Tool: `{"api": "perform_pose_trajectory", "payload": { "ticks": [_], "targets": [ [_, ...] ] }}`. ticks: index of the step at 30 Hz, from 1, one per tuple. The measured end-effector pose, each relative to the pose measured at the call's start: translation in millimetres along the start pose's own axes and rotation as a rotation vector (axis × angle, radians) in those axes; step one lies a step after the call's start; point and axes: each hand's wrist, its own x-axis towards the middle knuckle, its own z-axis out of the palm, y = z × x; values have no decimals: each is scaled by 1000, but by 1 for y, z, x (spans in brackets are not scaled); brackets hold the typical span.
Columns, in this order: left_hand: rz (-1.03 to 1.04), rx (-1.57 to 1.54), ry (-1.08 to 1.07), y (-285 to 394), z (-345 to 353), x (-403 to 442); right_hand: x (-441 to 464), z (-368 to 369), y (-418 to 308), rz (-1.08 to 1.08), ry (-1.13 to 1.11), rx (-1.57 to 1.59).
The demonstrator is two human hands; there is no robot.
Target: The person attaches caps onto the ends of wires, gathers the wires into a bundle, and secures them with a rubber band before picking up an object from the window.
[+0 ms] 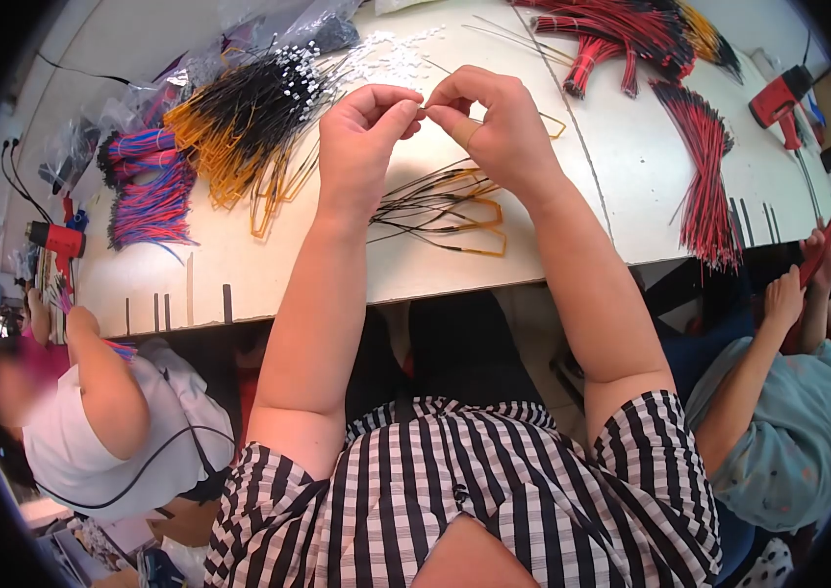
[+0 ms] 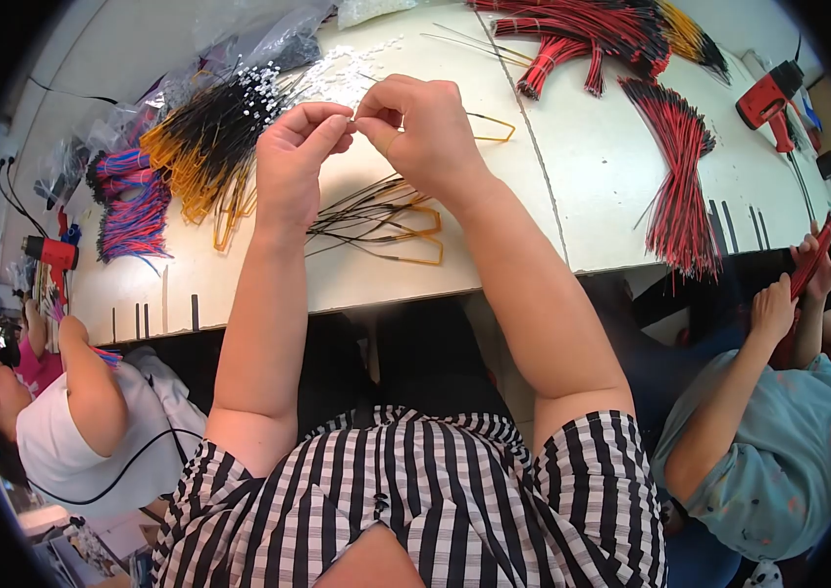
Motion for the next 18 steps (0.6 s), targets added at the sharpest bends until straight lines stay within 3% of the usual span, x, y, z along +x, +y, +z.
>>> {"api": "perform_pose_trajectory", "payload": {
  "ticks": [3,18],
  "targets": [
    [45,54,1,-1,-1,0,-1,1,2,55,4,33],
    [9,76,13,-1,2,-3,-4,6,3,-71,82,-146]
  ]
}}
